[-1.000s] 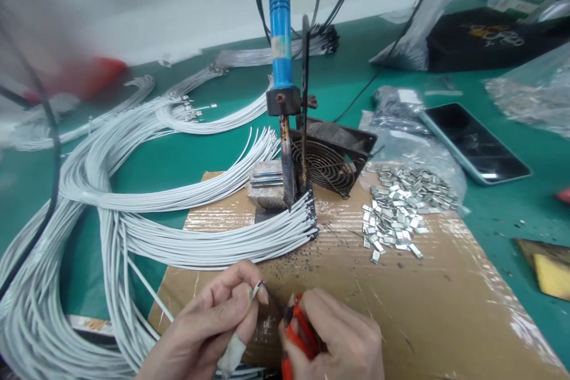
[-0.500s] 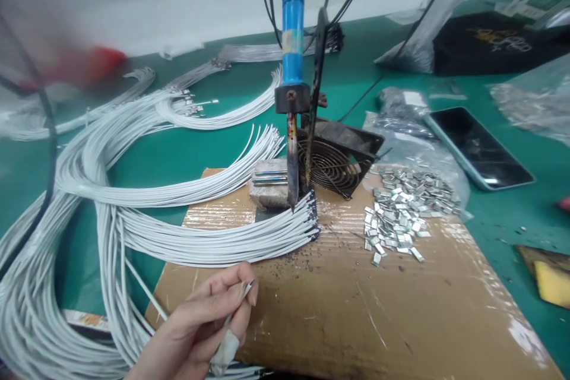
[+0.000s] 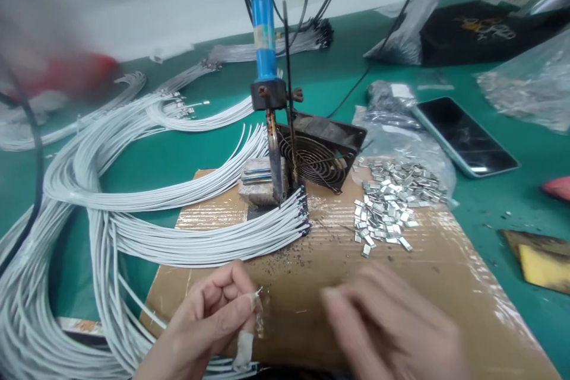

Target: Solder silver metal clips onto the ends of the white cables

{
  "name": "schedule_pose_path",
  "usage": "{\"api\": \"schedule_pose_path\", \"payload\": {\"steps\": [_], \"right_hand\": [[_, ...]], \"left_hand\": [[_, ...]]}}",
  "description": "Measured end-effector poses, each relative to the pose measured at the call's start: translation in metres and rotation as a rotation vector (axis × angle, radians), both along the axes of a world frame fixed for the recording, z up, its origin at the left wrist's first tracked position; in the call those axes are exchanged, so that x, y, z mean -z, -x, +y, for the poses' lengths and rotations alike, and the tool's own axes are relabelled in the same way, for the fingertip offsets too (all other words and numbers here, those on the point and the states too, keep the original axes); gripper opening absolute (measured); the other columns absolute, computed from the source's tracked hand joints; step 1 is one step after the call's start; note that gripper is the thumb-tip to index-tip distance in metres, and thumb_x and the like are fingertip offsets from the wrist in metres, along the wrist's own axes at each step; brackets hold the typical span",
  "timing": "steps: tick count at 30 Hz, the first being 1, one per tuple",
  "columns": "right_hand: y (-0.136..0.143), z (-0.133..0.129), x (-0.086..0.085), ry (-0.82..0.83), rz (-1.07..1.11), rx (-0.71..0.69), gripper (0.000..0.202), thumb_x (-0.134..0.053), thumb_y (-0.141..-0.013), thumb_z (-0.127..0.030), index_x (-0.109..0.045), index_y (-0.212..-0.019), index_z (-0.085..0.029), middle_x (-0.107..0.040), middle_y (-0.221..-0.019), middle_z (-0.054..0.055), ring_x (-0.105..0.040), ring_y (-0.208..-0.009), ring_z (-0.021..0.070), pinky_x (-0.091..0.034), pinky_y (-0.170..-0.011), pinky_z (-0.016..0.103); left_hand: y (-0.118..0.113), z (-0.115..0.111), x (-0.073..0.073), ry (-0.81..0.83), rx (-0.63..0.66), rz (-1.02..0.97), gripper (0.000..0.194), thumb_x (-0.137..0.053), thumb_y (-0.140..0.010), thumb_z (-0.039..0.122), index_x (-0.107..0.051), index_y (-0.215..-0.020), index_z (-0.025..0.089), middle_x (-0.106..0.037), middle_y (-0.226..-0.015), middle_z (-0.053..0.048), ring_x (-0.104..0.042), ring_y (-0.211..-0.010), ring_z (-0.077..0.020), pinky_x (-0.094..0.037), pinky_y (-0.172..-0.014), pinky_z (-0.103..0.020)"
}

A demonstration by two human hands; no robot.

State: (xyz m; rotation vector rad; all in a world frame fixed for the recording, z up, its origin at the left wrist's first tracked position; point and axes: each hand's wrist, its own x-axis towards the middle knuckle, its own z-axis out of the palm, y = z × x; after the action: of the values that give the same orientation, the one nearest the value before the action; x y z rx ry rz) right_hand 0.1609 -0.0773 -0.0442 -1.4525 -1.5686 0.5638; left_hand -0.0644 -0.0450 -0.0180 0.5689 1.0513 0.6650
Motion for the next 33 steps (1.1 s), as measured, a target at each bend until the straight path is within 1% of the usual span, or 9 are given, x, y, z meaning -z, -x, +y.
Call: {"api": "schedule_pose_path", "payload": {"steps": [3,6,12,15,20,23,26,31,33], "right_hand": [[0.033,0.005,-0.011,0.017,-0.031,-0.291,0.030,-0.055,-0.103,-0.018,-0.052,-0.074,-0.022,-0.053,-0.067,-0.002,-0.054,-0.061,0.0120,-0.042,-0.056,0.024],[0.053,0.015,-0.011,-0.001,0.003,-0.322,0.030,-0.050,-0.101,-0.010,-0.051,-0.074,-0.022,-0.053,-0.068,-0.001,-0.056,-0.064,0.0132,-0.045,-0.062,0.025],[0.036,0.012,0.000,0.206,0.494,-0.048,0.047,-0.056,-0.105,-0.034,-0.051,-0.060,-0.023,-0.047,-0.058,-0.001,-0.048,-0.052,0.0135,-0.042,-0.049,0.025],[0.023,0.009,0.009,0.227,0.603,0.102,0.042,-0.059,-0.104,-0.044,-0.060,-0.068,-0.024,-0.046,-0.061,-0.003,-0.041,-0.050,0.0108,-0.037,-0.043,0.020],[0.039,0.007,0.005,0.342,0.593,0.089,0.018,-0.076,-0.090,-0.043,-0.085,-0.085,-0.028,-0.063,-0.071,0.000,-0.047,-0.048,0.0085,-0.038,-0.043,0.020],[0.053,0.007,-0.005,0.262,0.500,0.022,0.008,-0.078,-0.086,-0.031,-0.084,-0.081,-0.031,-0.067,-0.069,-0.002,-0.060,-0.057,0.0121,-0.046,-0.052,0.020],[0.059,0.007,-0.008,0.117,0.348,-0.050,0.015,-0.076,-0.089,-0.021,-0.079,-0.075,-0.027,-0.065,-0.064,-0.002,-0.060,-0.057,0.0131,-0.044,-0.052,0.022],[0.053,0.007,0.006,0.064,0.457,0.216,0.017,-0.076,-0.090,-0.027,-0.072,-0.074,-0.026,-0.057,-0.067,-0.002,-0.051,-0.058,0.0120,-0.040,-0.052,0.022],[0.047,0.007,0.012,0.112,0.509,0.226,0.015,-0.072,-0.096,-0.033,-0.074,-0.082,-0.026,-0.058,-0.071,-0.002,-0.051,-0.055,0.0113,-0.042,-0.050,0.022]], "left_hand": [[-0.005,-0.005,0.000,-0.103,0.015,0.115,0.050,-0.091,-0.073,0.055,-0.062,-0.074,0.015,-0.059,-0.062,0.003,-0.046,-0.055,-0.0063,-0.033,-0.054,-0.018],[-0.007,-0.006,-0.003,-0.149,0.045,0.159,0.054,-0.089,-0.073,0.061,-0.059,-0.071,0.015,-0.056,-0.061,0.004,-0.044,-0.058,-0.0066,-0.032,-0.056,-0.019],[-0.007,-0.003,-0.006,-0.045,0.076,0.070,0.051,-0.091,-0.073,0.057,-0.064,-0.075,0.014,-0.061,-0.061,0.002,-0.046,-0.052,-0.0060,-0.031,-0.052,-0.018],[-0.005,-0.002,-0.007,0.002,0.021,0.054,0.045,-0.092,-0.074,0.051,-0.065,-0.075,0.015,-0.062,-0.059,0.003,-0.049,-0.049,-0.0063,-0.034,-0.050,-0.017],[-0.007,0.000,-0.009,0.010,-0.023,0.035,0.045,-0.094,-0.073,0.049,-0.065,-0.074,0.014,-0.063,-0.061,0.002,-0.049,-0.052,-0.0060,-0.038,-0.052,-0.017],[-0.007,0.000,-0.009,0.004,-0.008,0.048,0.047,-0.093,-0.073,0.050,-0.064,-0.074,0.014,-0.062,-0.061,0.002,-0.046,-0.051,-0.0053,-0.035,-0.050,-0.016],[-0.007,0.000,-0.008,0.019,0.015,0.048,0.047,-0.093,-0.073,0.050,-0.063,-0.074,0.014,-0.062,-0.060,0.002,-0.044,-0.050,-0.0047,-0.034,-0.051,-0.017],[-0.007,0.000,-0.007,0.008,0.024,0.038,0.045,-0.092,-0.076,0.050,-0.064,-0.077,0.015,-0.063,-0.063,0.002,-0.048,-0.053,-0.0065,-0.034,-0.053,-0.018],[-0.007,0.000,-0.007,-0.022,-0.002,0.055,0.042,-0.090,-0.078,0.049,-0.064,-0.076,0.016,-0.062,-0.063,0.002,-0.047,-0.055,-0.0074,-0.034,-0.054,-0.020]]}}
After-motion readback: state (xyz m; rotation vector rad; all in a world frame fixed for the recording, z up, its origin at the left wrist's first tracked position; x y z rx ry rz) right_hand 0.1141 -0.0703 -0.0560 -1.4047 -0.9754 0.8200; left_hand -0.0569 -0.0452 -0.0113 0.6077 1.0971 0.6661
